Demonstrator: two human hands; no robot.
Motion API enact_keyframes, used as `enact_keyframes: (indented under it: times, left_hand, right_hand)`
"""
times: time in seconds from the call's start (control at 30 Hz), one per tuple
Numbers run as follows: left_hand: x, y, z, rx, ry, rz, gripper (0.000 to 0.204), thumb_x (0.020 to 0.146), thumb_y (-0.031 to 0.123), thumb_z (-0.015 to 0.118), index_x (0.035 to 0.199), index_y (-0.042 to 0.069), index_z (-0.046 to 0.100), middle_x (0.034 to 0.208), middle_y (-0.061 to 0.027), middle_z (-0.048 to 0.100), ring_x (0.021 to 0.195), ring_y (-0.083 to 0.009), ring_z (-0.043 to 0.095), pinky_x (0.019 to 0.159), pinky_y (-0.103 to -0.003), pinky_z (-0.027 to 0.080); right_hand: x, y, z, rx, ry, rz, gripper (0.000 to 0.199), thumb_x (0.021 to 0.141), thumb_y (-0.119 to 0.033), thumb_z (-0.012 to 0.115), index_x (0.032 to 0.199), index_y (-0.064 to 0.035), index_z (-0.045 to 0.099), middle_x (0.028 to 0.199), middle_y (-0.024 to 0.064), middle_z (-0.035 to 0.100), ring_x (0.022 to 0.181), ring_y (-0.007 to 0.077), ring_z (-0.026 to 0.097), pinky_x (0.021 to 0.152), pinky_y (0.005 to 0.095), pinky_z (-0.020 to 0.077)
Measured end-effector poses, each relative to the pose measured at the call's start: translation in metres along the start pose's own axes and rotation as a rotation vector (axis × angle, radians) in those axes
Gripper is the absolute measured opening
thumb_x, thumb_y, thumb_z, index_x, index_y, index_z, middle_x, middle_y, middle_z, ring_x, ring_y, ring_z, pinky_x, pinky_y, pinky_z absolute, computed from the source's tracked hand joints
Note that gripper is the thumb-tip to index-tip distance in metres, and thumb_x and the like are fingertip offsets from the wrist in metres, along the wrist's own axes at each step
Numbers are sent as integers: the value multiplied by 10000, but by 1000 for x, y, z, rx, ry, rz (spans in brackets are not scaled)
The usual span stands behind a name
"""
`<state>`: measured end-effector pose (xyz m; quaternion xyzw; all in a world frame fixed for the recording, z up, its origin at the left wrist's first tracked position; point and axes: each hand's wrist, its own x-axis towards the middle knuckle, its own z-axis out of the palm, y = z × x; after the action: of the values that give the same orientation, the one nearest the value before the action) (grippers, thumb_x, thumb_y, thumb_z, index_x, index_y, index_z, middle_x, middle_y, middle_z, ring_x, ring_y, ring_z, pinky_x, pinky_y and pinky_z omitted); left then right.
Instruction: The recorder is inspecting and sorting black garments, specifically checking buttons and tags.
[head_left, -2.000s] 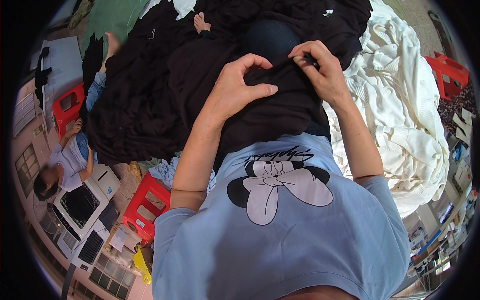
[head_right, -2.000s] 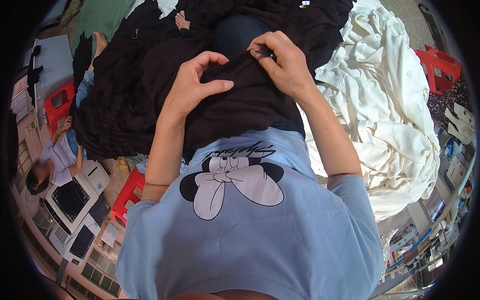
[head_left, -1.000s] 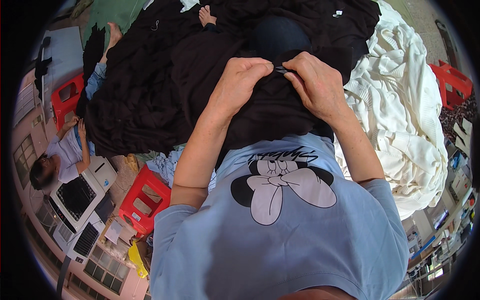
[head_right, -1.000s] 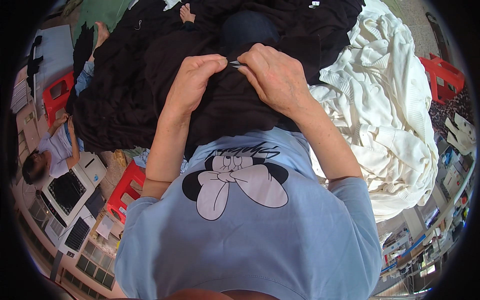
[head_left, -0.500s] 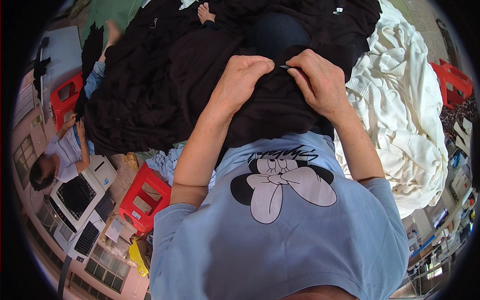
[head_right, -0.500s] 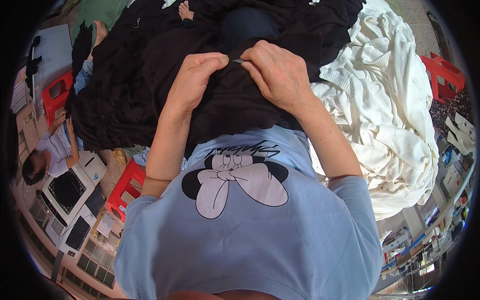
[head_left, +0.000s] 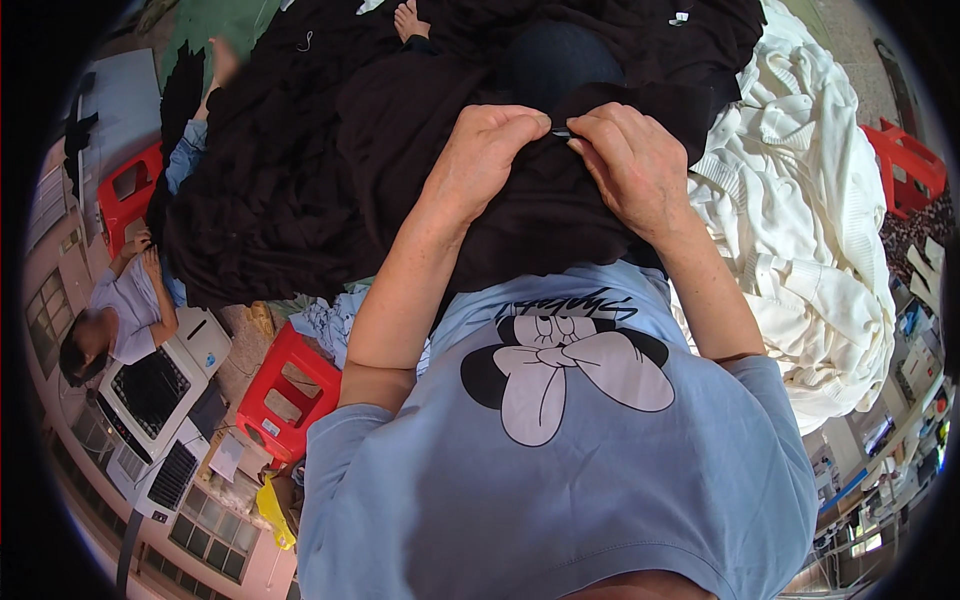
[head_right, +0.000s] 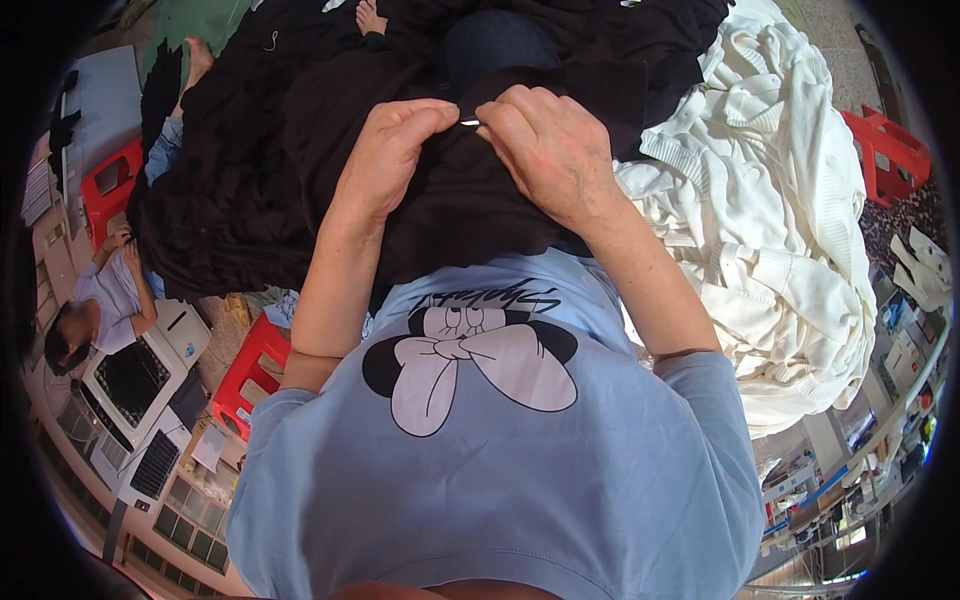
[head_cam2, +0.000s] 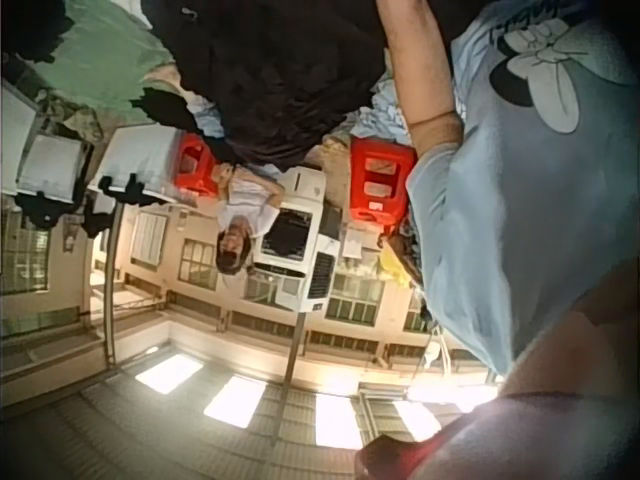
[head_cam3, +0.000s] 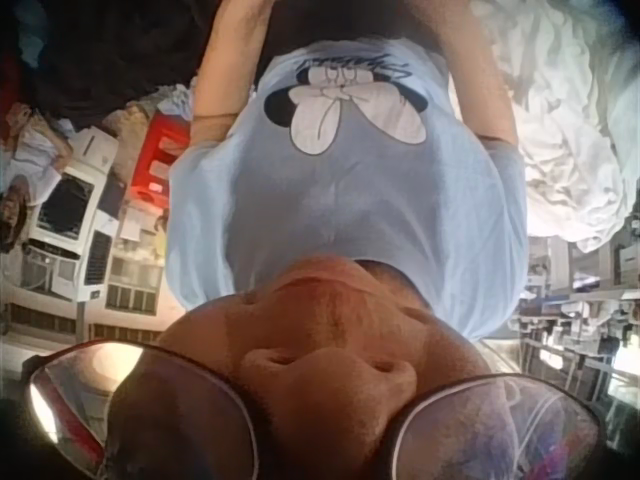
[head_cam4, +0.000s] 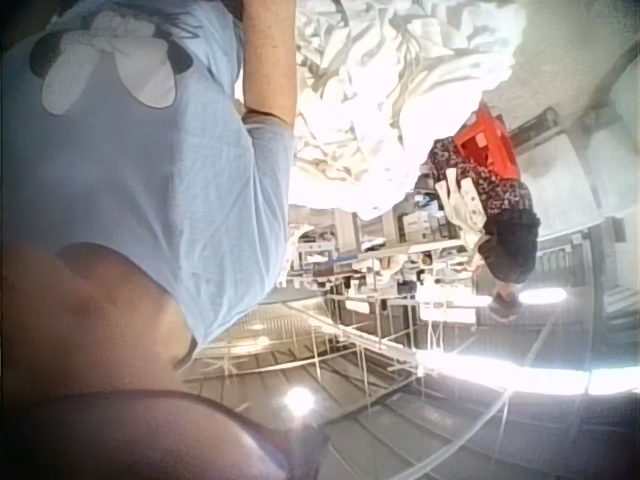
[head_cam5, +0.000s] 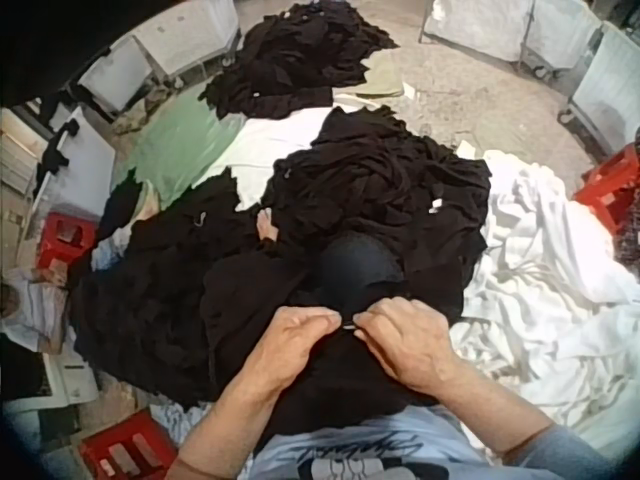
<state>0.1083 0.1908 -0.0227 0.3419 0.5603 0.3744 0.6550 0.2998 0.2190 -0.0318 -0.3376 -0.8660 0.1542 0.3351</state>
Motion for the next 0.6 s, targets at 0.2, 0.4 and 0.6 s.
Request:
enact_keyframes:
  times: [0.2, 0.4, 0.6]
  left_hand:
    - [0, -3, -1, 12, 20, 2, 210, 886, 74, 576, 955, -91, 686, 896, -55, 683, 823, -87, 595, 778, -214, 453]
    - [0, 1, 0, 26, -11, -14, 207, 887, 76, 570, 941, -83, 691, 880, -48, 681, 812, -83, 590, 774, -210, 449]
    - [0, 0, 1, 28, -7, -19, 205, 880, 67, 560, 931, -80, 693, 877, -46, 681, 810, -82, 590, 768, -211, 450]
  right_hand:
    - [-3, 5, 1, 59, 11, 36, 158, 802, -125, 690, 921, -76, 599, 832, 40, 586, 708, 222, 591, 595, 315, 452]
    - [2, 5, -2, 35, -15, 34, 156, 808, -135, 689, 922, -76, 600, 828, 40, 583, 715, 223, 593, 603, 316, 455]
    - [4, 4, -8, -1, -69, -16, 135, 810, -134, 683, 905, -78, 605, 818, 30, 584, 721, 214, 596, 605, 314, 455]
